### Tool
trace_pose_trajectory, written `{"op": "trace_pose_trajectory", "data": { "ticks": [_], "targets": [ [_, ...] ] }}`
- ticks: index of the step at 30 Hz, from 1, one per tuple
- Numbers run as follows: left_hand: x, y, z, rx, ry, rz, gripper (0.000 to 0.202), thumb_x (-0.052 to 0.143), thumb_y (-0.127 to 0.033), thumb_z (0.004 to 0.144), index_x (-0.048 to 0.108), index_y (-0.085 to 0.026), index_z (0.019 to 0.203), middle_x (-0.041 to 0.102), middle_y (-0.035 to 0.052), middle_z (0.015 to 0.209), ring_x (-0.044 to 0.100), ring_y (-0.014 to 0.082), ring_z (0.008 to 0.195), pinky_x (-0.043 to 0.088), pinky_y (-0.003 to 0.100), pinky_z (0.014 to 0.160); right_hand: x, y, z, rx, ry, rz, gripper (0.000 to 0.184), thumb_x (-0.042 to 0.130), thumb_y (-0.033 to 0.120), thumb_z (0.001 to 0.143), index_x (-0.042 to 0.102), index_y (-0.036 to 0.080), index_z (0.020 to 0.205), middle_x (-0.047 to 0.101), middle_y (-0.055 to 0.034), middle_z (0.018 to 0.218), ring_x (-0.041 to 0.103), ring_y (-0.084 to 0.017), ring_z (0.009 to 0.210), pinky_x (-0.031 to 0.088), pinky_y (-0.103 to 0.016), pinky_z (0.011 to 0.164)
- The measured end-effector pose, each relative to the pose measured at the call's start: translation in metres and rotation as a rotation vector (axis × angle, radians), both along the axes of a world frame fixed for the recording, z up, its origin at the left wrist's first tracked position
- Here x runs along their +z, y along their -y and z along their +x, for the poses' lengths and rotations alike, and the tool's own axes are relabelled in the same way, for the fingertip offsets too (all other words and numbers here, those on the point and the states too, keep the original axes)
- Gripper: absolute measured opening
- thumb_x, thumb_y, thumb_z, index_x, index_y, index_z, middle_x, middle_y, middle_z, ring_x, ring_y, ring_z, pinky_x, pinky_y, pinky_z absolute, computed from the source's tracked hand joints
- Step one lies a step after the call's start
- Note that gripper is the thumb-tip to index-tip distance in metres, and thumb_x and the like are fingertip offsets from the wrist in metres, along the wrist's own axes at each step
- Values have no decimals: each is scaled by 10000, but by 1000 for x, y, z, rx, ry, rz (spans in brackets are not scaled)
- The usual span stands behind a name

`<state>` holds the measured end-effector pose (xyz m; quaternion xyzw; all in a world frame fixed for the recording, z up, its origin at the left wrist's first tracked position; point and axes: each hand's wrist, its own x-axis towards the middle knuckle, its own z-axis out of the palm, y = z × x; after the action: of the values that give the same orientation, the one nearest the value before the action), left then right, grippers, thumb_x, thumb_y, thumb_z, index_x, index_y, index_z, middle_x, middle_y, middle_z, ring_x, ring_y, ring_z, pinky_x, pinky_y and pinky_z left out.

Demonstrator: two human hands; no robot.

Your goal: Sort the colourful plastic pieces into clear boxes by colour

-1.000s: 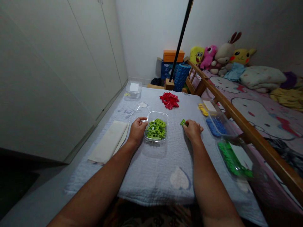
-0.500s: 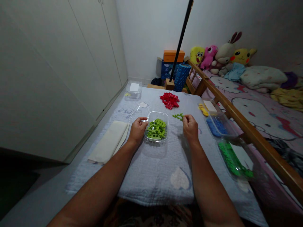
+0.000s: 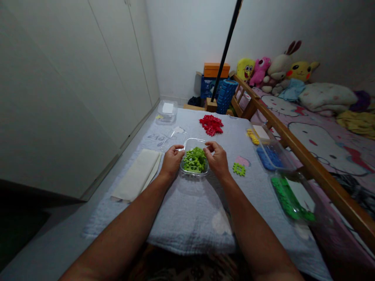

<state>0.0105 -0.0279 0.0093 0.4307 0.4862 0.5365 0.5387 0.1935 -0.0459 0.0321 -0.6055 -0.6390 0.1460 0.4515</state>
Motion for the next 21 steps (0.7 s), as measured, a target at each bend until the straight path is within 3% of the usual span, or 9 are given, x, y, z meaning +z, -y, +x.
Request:
{"op": "trace_pose_trajectory", "data": {
  "ticks": [9,13,19,21],
  "targets": [
    [-1,0,-1,3,-9,3,391,721,-394,664,651,-171,978,488,-86,556,438,102,492,314,224,502,7,11,3,40,151,-19,116,628,253,870,702,262,960,762,-49,1072,583,-277,1104,383,-455,1017],
    [-6,-2,-1,1,-15,8,402,728,-395,668,655,-166,991,495,-85,558,439,101,496,333,222,511,8,12,5,54,196,-55,150,655,209,829,692,260,965,759,-32,984,583,-270,1055,349,-457,1019],
    [-4,-2,0,-2,7,5,409,735,-392,661,651,-168,993,549,-68,583,488,110,508,371,226,527,9,11,1,8,129,-32,15,635,240,838,635,255,834,720,-4,866,590,-239,946,355,-430,1009],
    [-3,-1,0,-3,4,4,409,734,-395,659,650,-168,989,551,-68,580,494,113,510,374,228,527,9,10,-2,-12,99,-22,47,624,254,848,622,252,802,713,1,851,592,-235,929,353,-435,1017]
  ]
}}
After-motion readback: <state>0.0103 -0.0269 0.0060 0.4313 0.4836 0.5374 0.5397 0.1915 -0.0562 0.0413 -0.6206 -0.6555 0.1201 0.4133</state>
